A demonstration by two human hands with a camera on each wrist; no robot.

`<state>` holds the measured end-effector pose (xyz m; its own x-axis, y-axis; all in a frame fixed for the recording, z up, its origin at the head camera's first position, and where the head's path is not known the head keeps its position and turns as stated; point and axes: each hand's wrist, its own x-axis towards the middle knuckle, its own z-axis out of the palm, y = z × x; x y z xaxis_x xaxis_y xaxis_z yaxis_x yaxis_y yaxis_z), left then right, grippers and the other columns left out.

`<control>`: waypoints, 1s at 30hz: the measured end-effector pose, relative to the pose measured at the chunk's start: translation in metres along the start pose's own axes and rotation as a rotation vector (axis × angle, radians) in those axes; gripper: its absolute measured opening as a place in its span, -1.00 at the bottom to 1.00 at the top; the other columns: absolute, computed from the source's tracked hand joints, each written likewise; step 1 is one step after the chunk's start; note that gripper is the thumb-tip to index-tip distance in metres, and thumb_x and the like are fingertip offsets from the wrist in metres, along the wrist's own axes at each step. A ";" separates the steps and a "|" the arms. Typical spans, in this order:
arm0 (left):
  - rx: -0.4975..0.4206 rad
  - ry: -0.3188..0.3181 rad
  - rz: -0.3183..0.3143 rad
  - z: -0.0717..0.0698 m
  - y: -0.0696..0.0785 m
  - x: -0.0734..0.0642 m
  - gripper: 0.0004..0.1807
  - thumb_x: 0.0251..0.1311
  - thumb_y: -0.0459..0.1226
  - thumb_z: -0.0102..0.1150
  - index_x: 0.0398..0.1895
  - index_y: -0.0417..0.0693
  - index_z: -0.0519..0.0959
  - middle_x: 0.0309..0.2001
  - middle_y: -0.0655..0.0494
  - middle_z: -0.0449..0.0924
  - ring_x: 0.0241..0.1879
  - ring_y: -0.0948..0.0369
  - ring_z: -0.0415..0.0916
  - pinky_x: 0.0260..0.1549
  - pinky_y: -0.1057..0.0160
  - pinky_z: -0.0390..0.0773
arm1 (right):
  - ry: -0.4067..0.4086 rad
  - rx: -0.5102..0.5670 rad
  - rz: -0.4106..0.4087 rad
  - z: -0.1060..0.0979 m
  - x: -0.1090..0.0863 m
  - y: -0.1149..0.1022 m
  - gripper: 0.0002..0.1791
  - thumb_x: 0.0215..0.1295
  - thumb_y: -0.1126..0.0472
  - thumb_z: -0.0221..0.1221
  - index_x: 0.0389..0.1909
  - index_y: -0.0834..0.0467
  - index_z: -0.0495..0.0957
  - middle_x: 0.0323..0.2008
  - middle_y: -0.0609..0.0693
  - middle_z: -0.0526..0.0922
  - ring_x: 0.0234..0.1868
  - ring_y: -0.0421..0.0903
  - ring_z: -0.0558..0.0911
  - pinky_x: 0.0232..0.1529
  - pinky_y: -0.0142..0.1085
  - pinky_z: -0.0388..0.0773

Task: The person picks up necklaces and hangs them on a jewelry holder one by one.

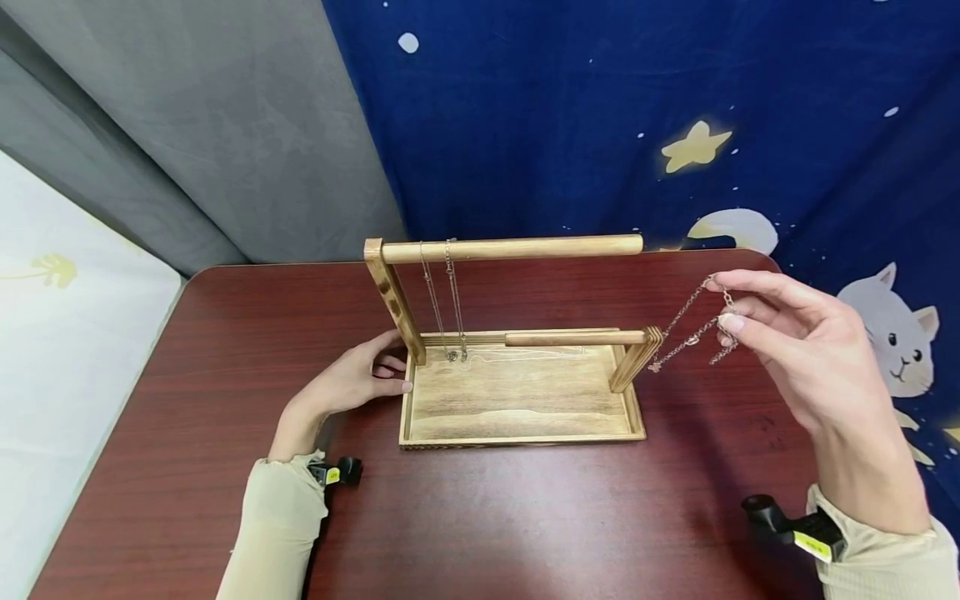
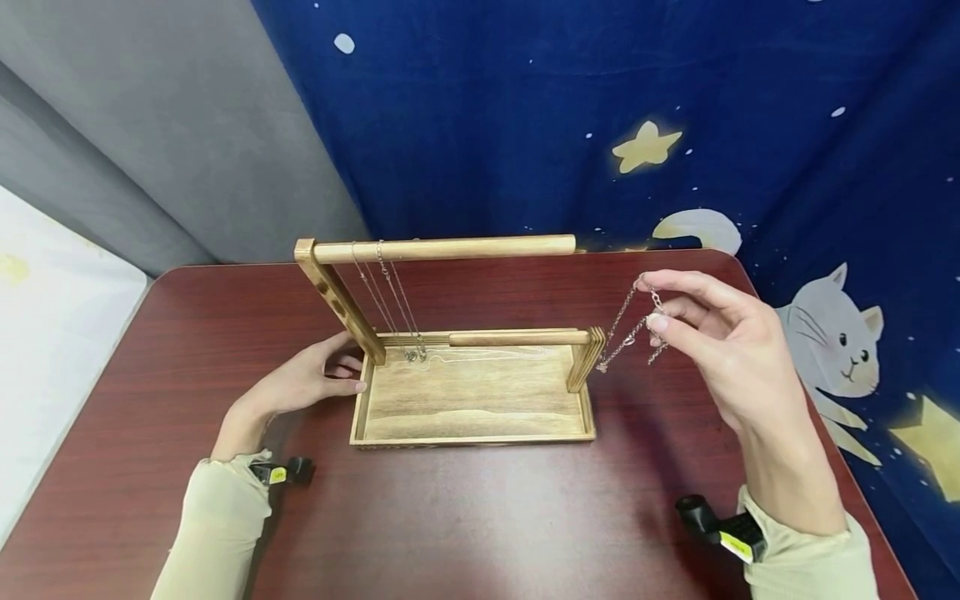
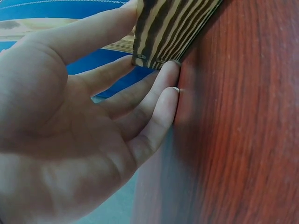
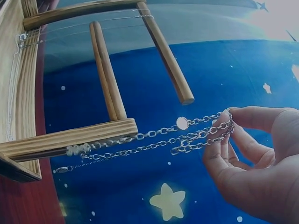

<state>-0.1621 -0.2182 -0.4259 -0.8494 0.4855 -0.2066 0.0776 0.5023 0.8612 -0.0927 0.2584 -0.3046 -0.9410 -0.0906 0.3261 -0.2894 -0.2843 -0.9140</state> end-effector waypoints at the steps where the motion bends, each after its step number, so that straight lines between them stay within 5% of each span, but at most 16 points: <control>1: -0.001 0.001 0.001 0.000 0.000 0.000 -0.11 0.15 -0.41 0.39 0.50 -0.26 0.12 0.19 -0.25 0.48 0.04 -0.02 0.57 0.00 0.21 0.61 | 0.004 -0.007 0.007 0.000 0.001 0.000 -0.54 0.19 0.79 -0.01 0.15 0.62 0.39 0.04 0.26 0.62 -0.20 -0.06 0.64 -0.30 -0.38 0.66; 16: 0.008 0.002 0.017 0.000 0.000 -0.001 -0.11 0.15 -0.42 0.38 0.50 -0.29 0.11 0.22 -0.27 0.45 0.04 -0.04 0.58 0.01 0.19 0.61 | -0.006 -0.028 0.018 0.007 0.022 -0.003 -0.56 0.21 0.75 0.04 0.14 0.60 0.42 -0.02 0.24 0.66 -0.23 -0.07 0.64 -0.27 -0.38 0.67; 22: -0.012 0.004 0.010 0.000 -0.001 -0.001 -0.11 0.14 -0.43 0.39 0.50 -0.27 0.13 0.22 -0.25 0.46 0.03 -0.02 0.58 0.00 0.19 0.61 | -0.061 0.069 0.027 0.008 0.029 -0.004 -0.59 0.30 0.71 -0.04 0.17 0.57 0.42 0.03 0.27 0.64 -0.25 -0.03 0.68 -0.18 -0.36 0.67; 30: 0.000 0.004 0.016 0.000 -0.002 0.001 -0.11 0.14 -0.42 0.39 0.50 -0.27 0.13 0.26 -0.24 0.42 0.04 -0.01 0.57 0.03 0.11 0.60 | -0.071 -0.036 0.036 0.014 0.039 -0.009 -0.57 0.30 0.67 0.04 0.20 0.56 0.41 0.07 0.22 0.65 -0.16 -0.03 0.70 -0.11 -0.40 0.65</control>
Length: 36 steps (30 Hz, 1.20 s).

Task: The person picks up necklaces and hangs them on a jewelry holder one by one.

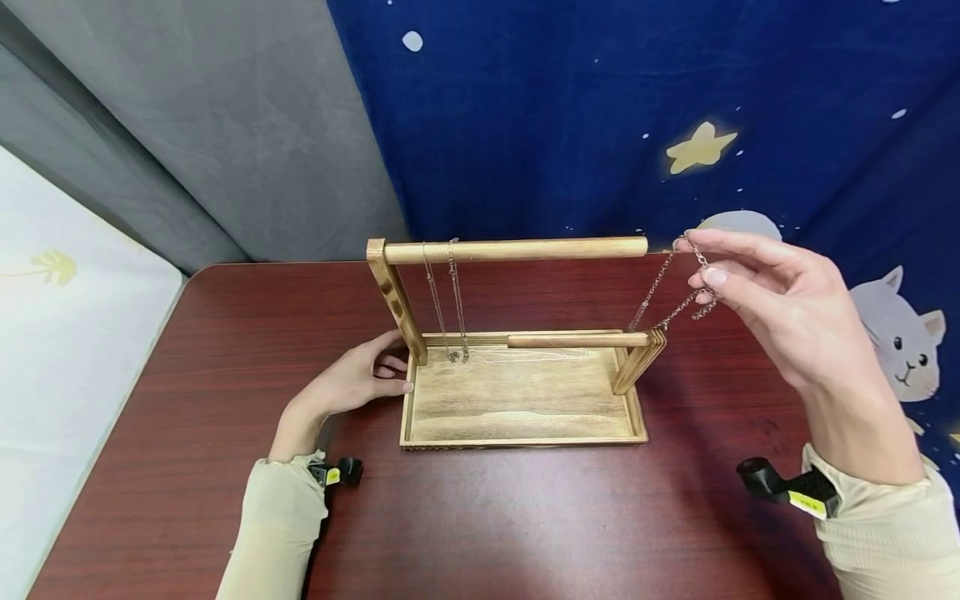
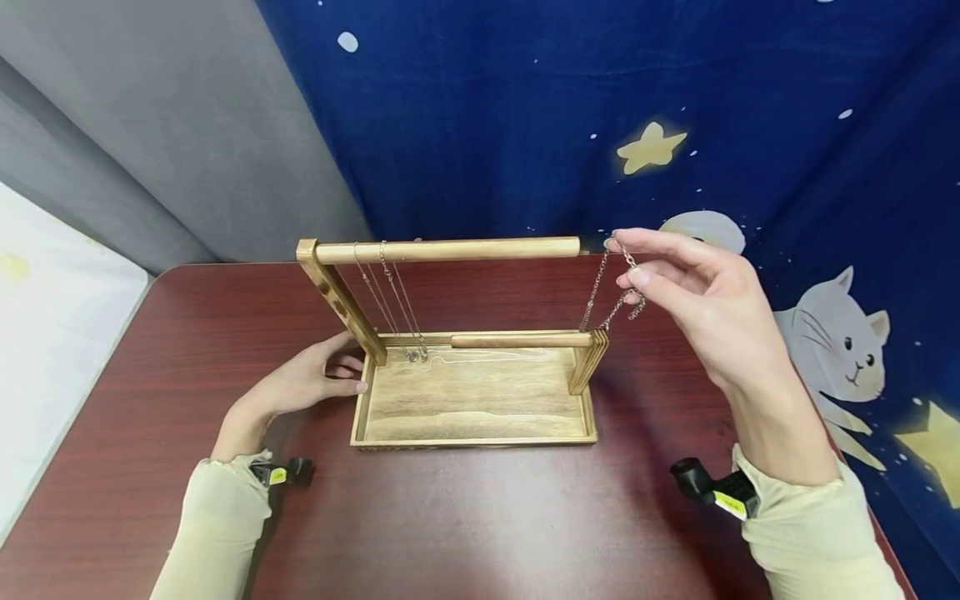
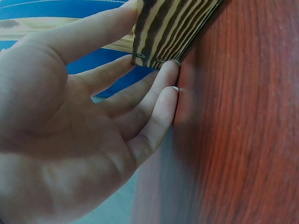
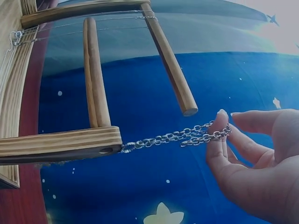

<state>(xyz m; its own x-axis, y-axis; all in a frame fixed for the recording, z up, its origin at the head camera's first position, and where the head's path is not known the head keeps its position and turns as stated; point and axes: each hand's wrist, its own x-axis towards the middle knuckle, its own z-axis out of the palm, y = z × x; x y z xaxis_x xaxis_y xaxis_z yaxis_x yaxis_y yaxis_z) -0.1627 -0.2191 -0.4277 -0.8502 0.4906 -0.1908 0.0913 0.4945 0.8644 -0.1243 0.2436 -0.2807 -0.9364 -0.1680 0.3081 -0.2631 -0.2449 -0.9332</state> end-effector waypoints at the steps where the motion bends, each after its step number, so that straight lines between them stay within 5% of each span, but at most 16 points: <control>1: 0.003 0.001 0.000 0.000 0.000 0.000 -0.11 0.14 -0.42 0.39 0.50 -0.26 0.14 0.27 -0.24 0.42 0.04 -0.01 0.57 0.03 0.12 0.60 | -0.003 -0.007 -0.001 0.001 0.001 0.000 -0.56 0.29 0.67 0.05 0.20 0.56 0.41 0.08 0.22 0.64 -0.15 -0.03 0.70 -0.11 -0.40 0.65; 25: 0.015 0.000 -0.011 0.000 0.004 0.000 -0.11 0.17 -0.41 0.37 0.52 -0.26 0.10 0.35 -0.25 0.33 0.07 -0.03 0.56 0.03 0.13 0.60 | -0.076 -0.103 -0.003 0.021 0.021 -0.006 -0.55 0.27 0.63 0.13 0.20 0.53 0.43 0.17 0.24 0.59 -0.07 -0.01 0.72 -0.05 -0.36 0.64; 36: 0.014 0.008 -0.013 0.000 0.004 -0.002 -0.11 0.15 -0.40 0.39 0.51 -0.22 0.12 0.30 -0.22 0.39 0.06 -0.02 0.56 0.03 0.11 0.60 | -0.114 -0.015 -0.036 0.032 0.028 0.000 -0.57 0.23 0.69 0.10 0.16 0.59 0.44 0.08 0.26 0.64 -0.07 0.02 0.73 -0.05 -0.30 0.65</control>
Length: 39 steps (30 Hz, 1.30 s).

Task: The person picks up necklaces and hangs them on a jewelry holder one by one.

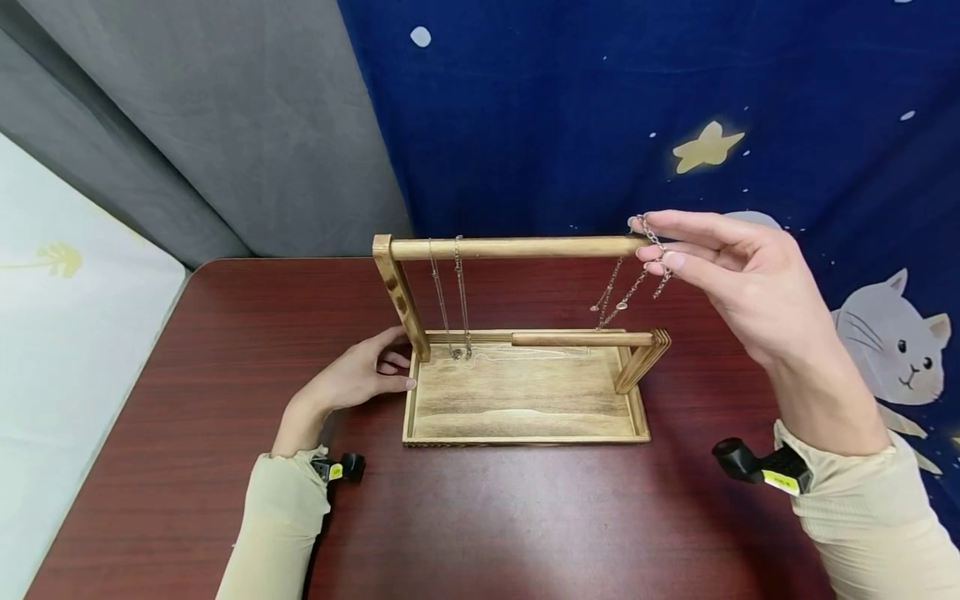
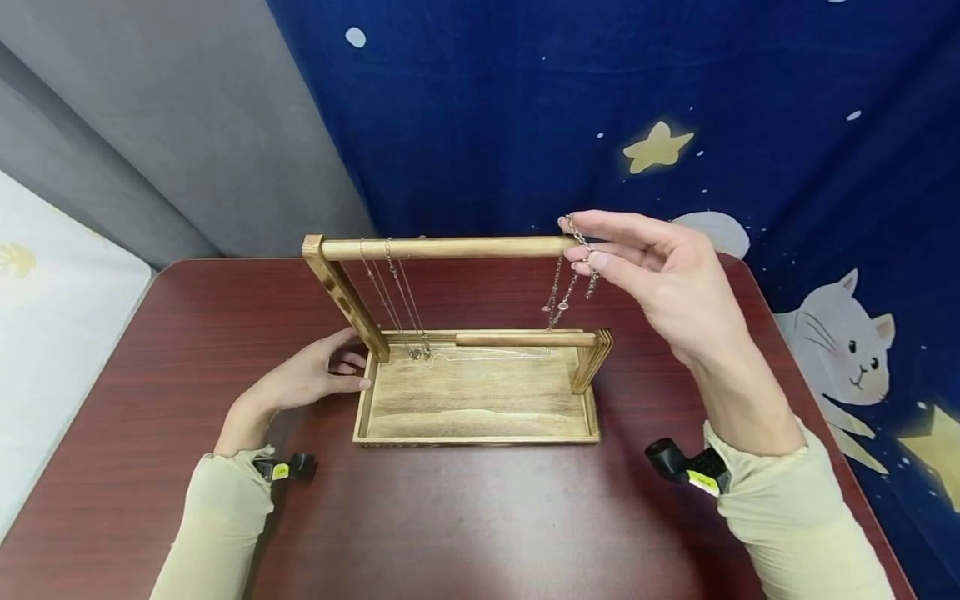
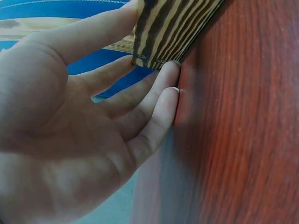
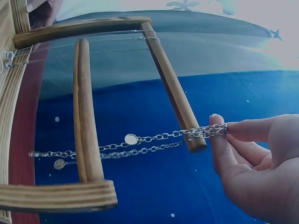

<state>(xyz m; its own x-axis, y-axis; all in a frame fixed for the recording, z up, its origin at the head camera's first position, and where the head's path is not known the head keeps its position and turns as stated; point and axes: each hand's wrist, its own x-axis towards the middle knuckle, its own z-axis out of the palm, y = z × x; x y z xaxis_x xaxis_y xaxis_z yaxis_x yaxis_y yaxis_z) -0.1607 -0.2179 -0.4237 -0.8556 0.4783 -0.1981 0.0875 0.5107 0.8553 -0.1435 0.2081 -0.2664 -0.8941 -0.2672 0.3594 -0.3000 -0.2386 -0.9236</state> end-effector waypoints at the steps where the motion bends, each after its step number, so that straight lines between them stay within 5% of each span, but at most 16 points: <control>1: 0.000 0.000 0.001 0.000 0.000 0.000 -0.11 0.15 -0.40 0.39 0.51 -0.23 0.12 0.30 -0.22 0.39 0.06 -0.02 0.56 0.03 0.11 0.60 | -0.003 0.005 -0.003 0.001 0.000 0.001 -0.57 0.23 0.70 0.09 0.15 0.59 0.44 0.07 0.27 0.64 -0.07 0.02 0.73 -0.05 -0.30 0.65; 12: 0.018 -0.004 -0.011 0.000 -0.002 0.000 -0.08 0.18 -0.35 0.38 0.53 -0.22 0.08 0.35 -0.23 0.33 0.08 -0.01 0.55 0.05 0.06 0.59 | -0.009 -0.028 0.045 0.020 0.006 0.006 -0.66 0.26 0.61 0.15 0.07 0.54 0.52 -0.03 0.23 0.69 -0.06 0.01 0.72 -0.07 -0.32 0.66; 30: 0.015 0.005 -0.007 -0.001 -0.001 -0.003 -0.12 0.16 -0.37 0.39 0.50 -0.25 0.12 0.20 -0.28 0.46 0.05 -0.04 0.57 0.02 0.12 0.60 | -0.058 -0.113 0.094 0.041 0.012 0.001 -0.57 0.26 0.53 0.22 0.17 0.38 0.55 0.16 0.18 0.61 0.09 0.01 0.66 0.09 -0.30 0.59; 39: 0.023 0.005 -0.015 -0.001 0.000 0.000 -0.10 0.17 -0.37 0.39 0.52 -0.21 0.11 0.30 -0.21 0.39 0.06 0.00 0.57 0.04 0.08 0.60 | -0.109 -0.068 0.111 0.049 0.017 0.000 -0.54 0.28 0.55 0.19 0.22 0.38 0.51 0.19 0.22 0.57 0.13 0.04 0.63 0.11 -0.22 0.57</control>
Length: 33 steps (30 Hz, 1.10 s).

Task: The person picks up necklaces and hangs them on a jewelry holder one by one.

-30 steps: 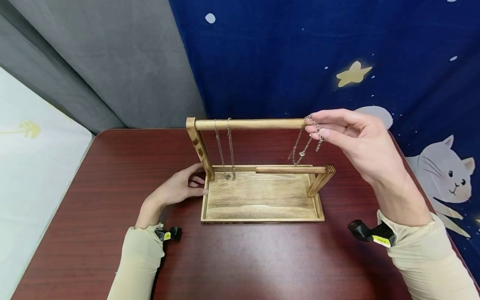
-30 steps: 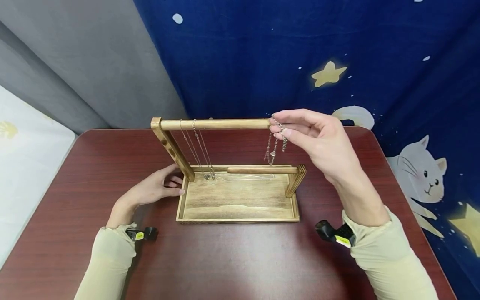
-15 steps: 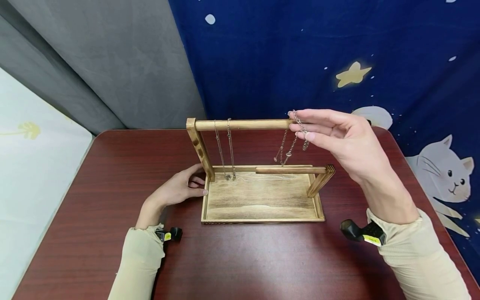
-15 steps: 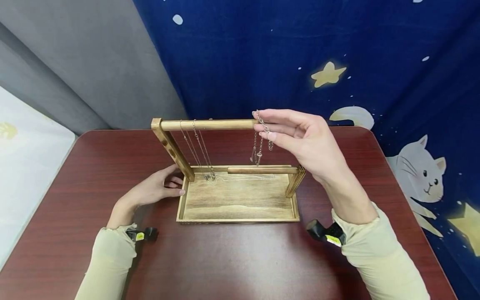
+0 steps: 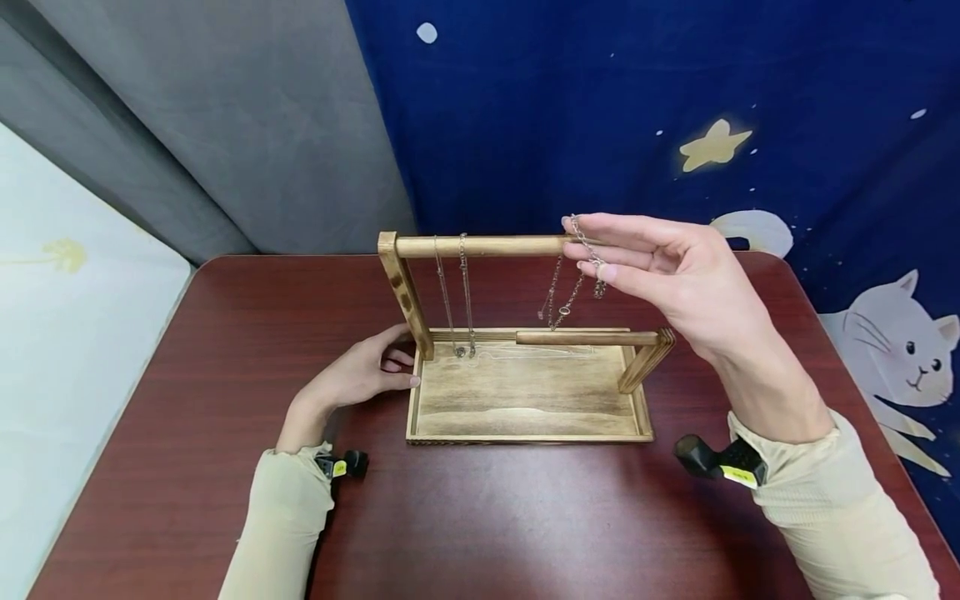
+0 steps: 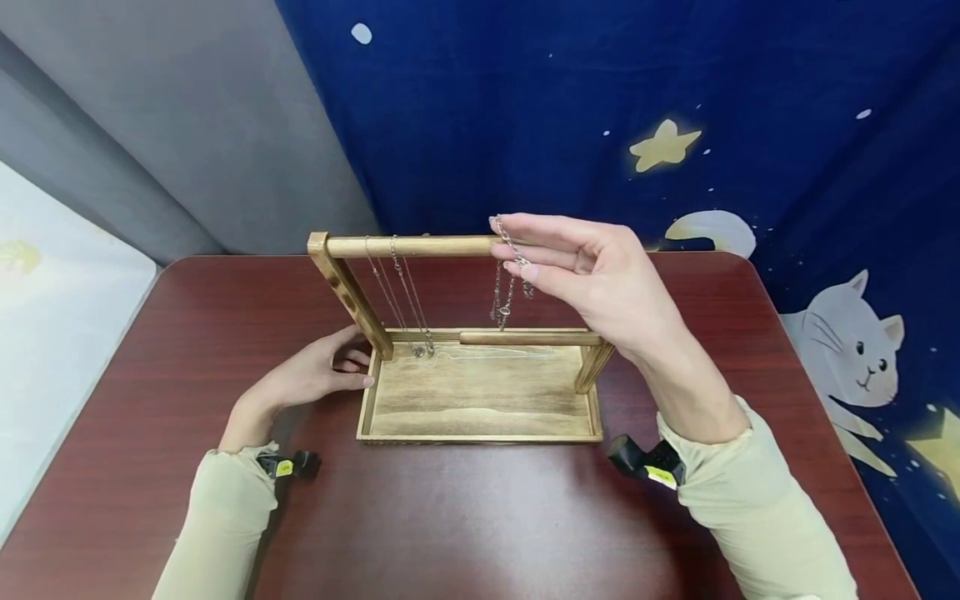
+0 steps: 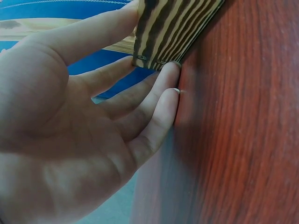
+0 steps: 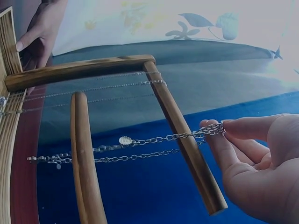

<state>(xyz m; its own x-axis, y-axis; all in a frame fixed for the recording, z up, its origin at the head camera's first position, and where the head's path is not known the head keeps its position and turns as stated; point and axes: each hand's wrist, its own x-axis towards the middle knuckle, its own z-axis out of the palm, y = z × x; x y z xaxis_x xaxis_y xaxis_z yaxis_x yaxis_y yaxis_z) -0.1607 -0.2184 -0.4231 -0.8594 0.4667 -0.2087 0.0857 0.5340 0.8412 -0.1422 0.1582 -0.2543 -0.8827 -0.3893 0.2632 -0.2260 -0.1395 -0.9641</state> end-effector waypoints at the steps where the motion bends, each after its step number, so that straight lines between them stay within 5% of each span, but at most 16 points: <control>1: -0.002 -0.001 -0.003 0.000 0.000 0.001 -0.10 0.17 -0.37 0.39 0.52 -0.22 0.11 0.29 -0.22 0.40 0.06 0.00 0.57 0.04 0.08 0.60 | -0.007 0.001 0.003 0.001 0.001 0.000 -0.53 0.28 0.54 0.19 0.23 0.37 0.51 0.19 0.22 0.57 0.13 0.04 0.63 0.11 -0.22 0.57; 33: -0.010 0.002 0.009 0.001 -0.005 0.003 -0.10 0.17 -0.37 0.39 0.52 -0.20 0.12 0.27 -0.22 0.41 0.07 -0.02 0.56 0.06 0.06 0.59 | -0.027 -0.122 0.068 0.030 0.020 0.011 -0.59 0.30 0.40 0.27 0.17 0.26 0.58 0.05 0.15 0.68 0.05 0.02 0.68 0.06 -0.22 0.61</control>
<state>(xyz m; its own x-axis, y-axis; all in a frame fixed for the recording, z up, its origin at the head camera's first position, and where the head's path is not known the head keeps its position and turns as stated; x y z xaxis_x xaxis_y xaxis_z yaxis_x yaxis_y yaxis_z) -0.1630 -0.2191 -0.4279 -0.8596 0.4702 -0.2003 0.0884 0.5227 0.8479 -0.1497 0.1218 -0.2589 -0.8867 -0.4187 0.1960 -0.2157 -0.0003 -0.9765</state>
